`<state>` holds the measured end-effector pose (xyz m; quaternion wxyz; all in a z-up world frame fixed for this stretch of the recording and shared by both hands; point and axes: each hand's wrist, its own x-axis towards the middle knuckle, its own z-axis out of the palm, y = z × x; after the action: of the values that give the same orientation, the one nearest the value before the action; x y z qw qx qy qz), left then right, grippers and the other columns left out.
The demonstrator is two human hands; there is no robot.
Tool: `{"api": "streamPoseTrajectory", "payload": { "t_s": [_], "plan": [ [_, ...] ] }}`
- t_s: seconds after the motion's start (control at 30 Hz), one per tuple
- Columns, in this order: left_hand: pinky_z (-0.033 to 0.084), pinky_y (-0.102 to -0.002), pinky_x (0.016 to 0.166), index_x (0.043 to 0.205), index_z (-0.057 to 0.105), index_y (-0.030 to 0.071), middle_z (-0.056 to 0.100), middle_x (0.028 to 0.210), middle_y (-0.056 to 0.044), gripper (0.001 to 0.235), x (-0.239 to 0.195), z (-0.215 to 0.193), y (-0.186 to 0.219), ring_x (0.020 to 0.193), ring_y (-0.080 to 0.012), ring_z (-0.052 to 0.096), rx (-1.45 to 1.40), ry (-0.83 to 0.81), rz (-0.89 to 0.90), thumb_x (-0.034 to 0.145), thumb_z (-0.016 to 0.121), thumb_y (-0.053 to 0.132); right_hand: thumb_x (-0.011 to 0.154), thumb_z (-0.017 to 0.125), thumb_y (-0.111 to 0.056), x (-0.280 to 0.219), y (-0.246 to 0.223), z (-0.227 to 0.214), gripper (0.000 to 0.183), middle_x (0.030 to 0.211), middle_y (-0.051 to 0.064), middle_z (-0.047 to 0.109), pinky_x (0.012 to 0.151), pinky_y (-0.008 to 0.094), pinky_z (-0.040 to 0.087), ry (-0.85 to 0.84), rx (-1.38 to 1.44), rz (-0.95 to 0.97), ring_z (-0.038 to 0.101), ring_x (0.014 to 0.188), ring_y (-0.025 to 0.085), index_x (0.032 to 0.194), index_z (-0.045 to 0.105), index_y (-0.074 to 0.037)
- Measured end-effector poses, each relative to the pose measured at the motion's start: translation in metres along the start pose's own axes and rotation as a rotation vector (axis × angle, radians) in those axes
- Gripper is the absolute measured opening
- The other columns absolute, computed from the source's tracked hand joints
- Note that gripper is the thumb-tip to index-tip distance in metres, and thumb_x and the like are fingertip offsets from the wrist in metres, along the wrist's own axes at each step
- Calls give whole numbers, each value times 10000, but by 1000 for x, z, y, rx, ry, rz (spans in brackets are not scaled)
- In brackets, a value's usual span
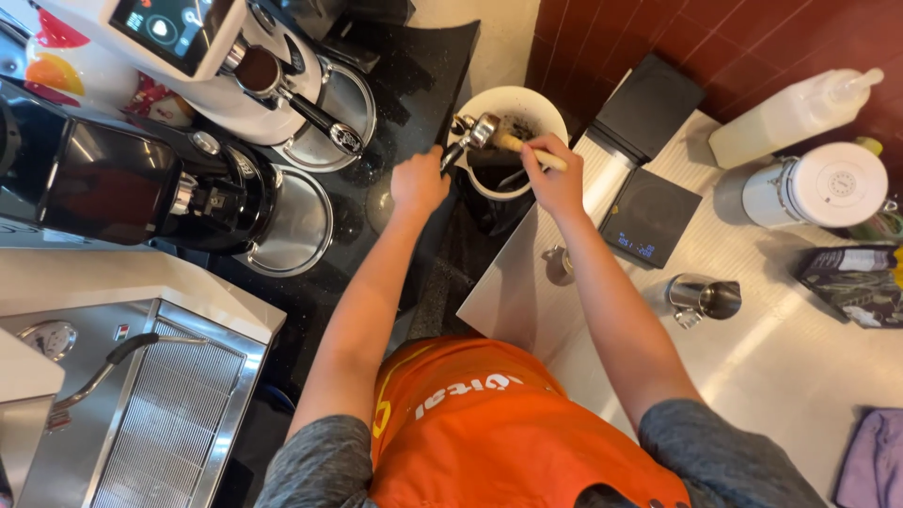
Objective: The person prepares espresso by grinding coffee beans into a portafilter, distributing the grounds with a brush, and tamping them. They then lock the portafilter into the espresso machine and brew shots into two glass cups. Finally, they pour a liquid from a squeeze bottle into the cups.
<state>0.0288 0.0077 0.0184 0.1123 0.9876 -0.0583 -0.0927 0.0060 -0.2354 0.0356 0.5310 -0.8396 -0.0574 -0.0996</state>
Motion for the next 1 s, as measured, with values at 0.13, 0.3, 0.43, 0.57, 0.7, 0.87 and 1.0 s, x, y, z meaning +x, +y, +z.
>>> {"api": "streamPoseTrajectory", "payload": {
  "t_s": [0.13,0.3,0.43,0.57,0.7,0.87,1.0],
  "plan": [
    [590,-461,724,1086,626,86,742,877,-168,330,-15,1,4,818,-374,734,-6,-51,-33,876,764,301,983,708,-161,-22,13,5,62,895,10,726,772,273,578,-24,457,138,707,827,109,993,688,-104],
    [557,-479,712,939,709,85,737,844,-178,245,-24,-6,0,794,-383,709,-256,46,-72,790,788,262,938,757,-103,-22,17,-5,51,820,60,747,776,333,494,160,-320,-163,632,761,182,924,730,-63],
    [537,-421,588,906,720,51,703,746,-149,200,-29,1,-8,638,-298,674,-638,-47,-125,788,773,203,1036,657,-99,-16,-15,-24,102,885,56,691,727,243,559,152,266,44,696,826,110,1004,633,-6],
    [496,-318,483,939,697,16,645,679,-77,181,-32,2,-11,489,-149,610,-1039,-196,-93,814,733,142,1050,620,-89,2,-41,-32,76,952,46,700,783,251,585,48,409,-63,715,863,109,1052,624,-14],
    [524,-377,563,961,746,43,698,731,-102,235,-37,-19,-2,598,-235,660,-780,-53,23,779,771,190,999,669,-103,19,-70,-33,47,860,29,719,750,297,553,-242,94,-144,715,802,131,984,663,-59],
    [571,-455,700,997,739,98,729,826,-150,277,-42,-44,16,768,-346,718,-326,28,-35,775,770,261,939,752,-164,9,-39,-26,89,803,44,710,896,386,442,-37,-435,-376,653,755,242,931,672,-125],
    [590,-460,735,963,663,87,731,883,-170,236,-40,-44,24,820,-362,737,-126,-43,-104,846,746,275,964,694,-141,-2,-23,-16,60,772,35,697,987,390,443,-107,-222,-319,648,716,201,926,648,-135]
  ]
}}
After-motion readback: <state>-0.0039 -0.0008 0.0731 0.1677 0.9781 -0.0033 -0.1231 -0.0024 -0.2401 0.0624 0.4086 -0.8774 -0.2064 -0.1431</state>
